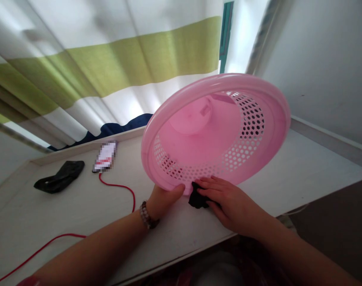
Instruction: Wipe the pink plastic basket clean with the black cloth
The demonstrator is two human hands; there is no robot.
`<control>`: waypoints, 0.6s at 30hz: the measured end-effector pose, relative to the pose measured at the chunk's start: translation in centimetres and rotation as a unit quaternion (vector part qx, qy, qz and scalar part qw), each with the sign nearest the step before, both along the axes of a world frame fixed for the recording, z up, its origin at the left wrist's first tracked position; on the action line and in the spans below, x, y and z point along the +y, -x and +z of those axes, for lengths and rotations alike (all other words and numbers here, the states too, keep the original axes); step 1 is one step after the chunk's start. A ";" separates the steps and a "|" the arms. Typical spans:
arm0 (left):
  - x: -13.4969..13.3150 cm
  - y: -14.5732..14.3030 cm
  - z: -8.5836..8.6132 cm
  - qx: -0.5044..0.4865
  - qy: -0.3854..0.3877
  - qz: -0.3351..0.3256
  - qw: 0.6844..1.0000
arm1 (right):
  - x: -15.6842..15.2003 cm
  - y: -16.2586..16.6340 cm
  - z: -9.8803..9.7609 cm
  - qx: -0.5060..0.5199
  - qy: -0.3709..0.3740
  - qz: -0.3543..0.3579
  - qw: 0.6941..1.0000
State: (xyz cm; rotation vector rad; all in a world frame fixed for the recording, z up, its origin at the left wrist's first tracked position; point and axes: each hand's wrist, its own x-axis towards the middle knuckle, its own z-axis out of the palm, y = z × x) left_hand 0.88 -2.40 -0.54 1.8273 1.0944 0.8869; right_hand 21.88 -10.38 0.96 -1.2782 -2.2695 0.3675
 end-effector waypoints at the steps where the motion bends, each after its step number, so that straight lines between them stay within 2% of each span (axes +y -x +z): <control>1: 0.0 -0.1 0.1 0.005 -0.002 0.000 1.000 | 0.0 0.3 0.0 -0.004 -0.002 0.001 1.000; 8: -0.2 -0.2 0.0 -0.038 0.045 0.029 0.998 | -0.3 1.0 0.1 -0.046 -0.005 -0.021 0.999; 14: -0.1 0.4 -0.6 -0.056 0.061 0.027 0.996 | -0.9 -1.0 0.5 -0.098 -0.009 -0.103 0.990; 18: 0.0 0.5 -0.6 -0.057 0.074 0.036 0.995 | -1.1 -0.7 0.1 -0.115 -0.010 -0.135 0.984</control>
